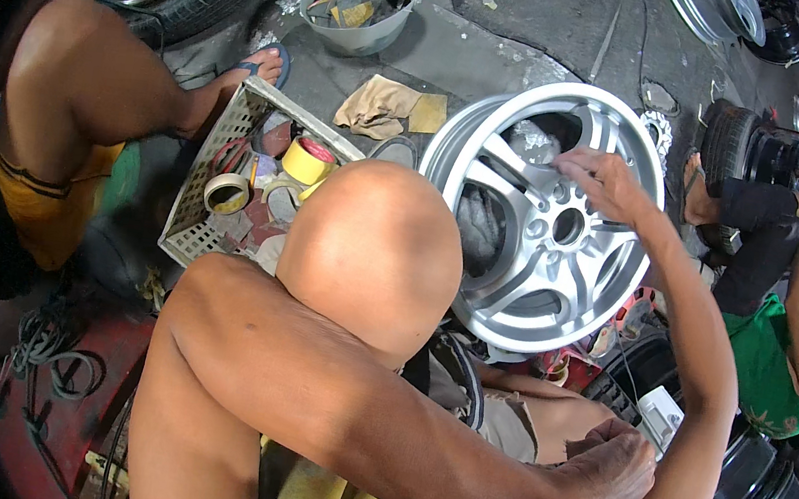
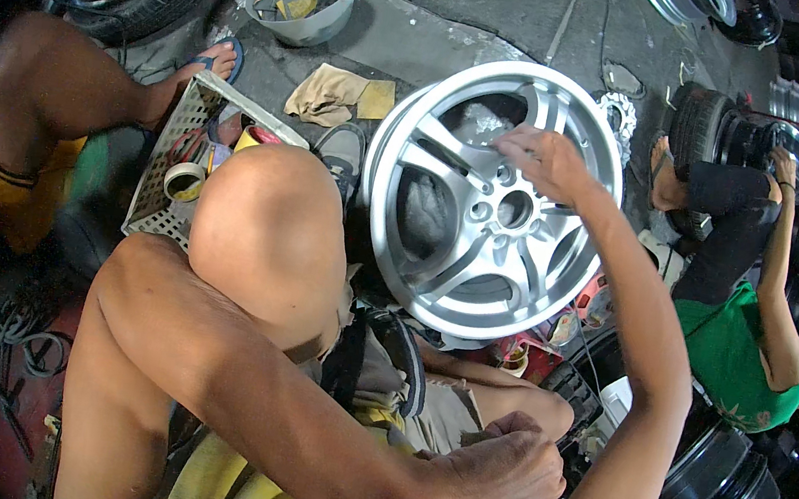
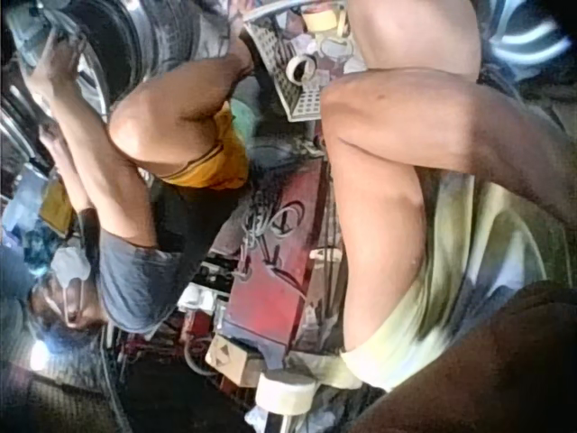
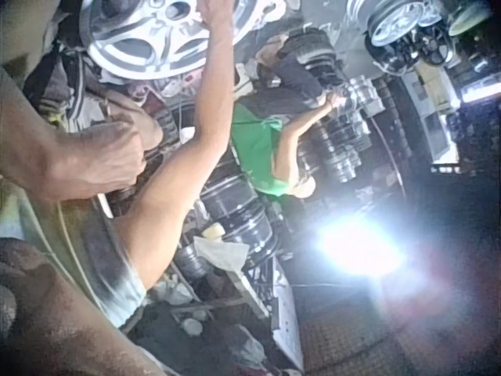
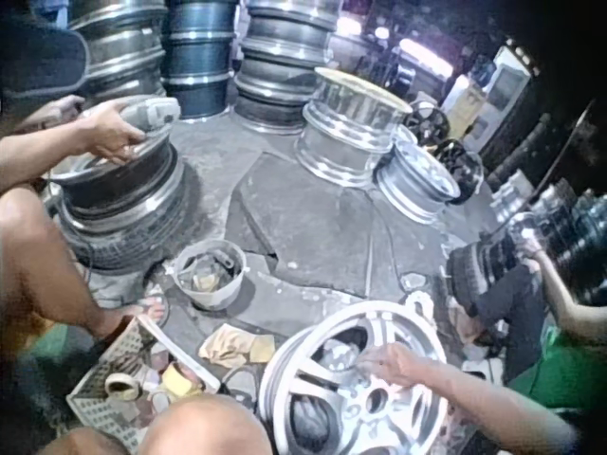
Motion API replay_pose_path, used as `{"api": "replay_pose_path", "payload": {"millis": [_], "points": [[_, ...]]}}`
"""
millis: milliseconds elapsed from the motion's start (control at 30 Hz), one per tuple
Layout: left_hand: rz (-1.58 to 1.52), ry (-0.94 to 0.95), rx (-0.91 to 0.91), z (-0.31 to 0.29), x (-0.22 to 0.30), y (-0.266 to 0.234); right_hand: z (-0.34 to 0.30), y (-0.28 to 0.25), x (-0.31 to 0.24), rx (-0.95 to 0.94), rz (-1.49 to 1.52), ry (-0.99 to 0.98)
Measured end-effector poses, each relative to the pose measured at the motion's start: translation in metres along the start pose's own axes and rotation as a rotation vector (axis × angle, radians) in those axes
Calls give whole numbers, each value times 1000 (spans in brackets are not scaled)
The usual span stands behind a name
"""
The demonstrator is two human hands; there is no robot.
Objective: The person sits on the floor and scrubs a silver car wheel rim with a cloth. They wipe the spokes and the outer rim repeatedly, occasionally dipping the cloth into a container. Another person is visible in the background working on a tire.
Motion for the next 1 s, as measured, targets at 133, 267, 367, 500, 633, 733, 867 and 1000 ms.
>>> {"api": "replay_pose_path", "payload": {"millis": [133, 267, 367, 500, 633, 733, 867, 1000], "points": [[46, -32, -11, 0, -4, 1, 16, -13, -15, 145, -592, -10], [6, -1, -50, -6, -3, 0, 6, 11, -42, -56, 105, 8], [-48, 38, -64, -10, -2, -5, 1, 20, -24, -124, 313, 234], [-97, 51, -102, -15, -4, -4, 17, -14, -25, 94, -599, -64], [-114, -19, 9, -21, -10, -10, 21, -26, -4, 205, -899, 39], [-53, -30, 117, -27, -8, -20, -8, 2, -17, 130, -445, 75], [-135, 56, -78, -24, 1, -5, -30, 13, -58, 389, 202, 17], [-137, 60, -95, -23, -1, -4, -34, 23, -70, 491, 324, 17]]}}
Point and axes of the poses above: each hand's wrist, its own z-axis towards the middle knuckle, its own y-axis out of the palm, x = y × z, the point moved 10 cm from there along z, towards the middle knuckle, and after that the axes turned 11 degrees about y, right-handed, at the moved point
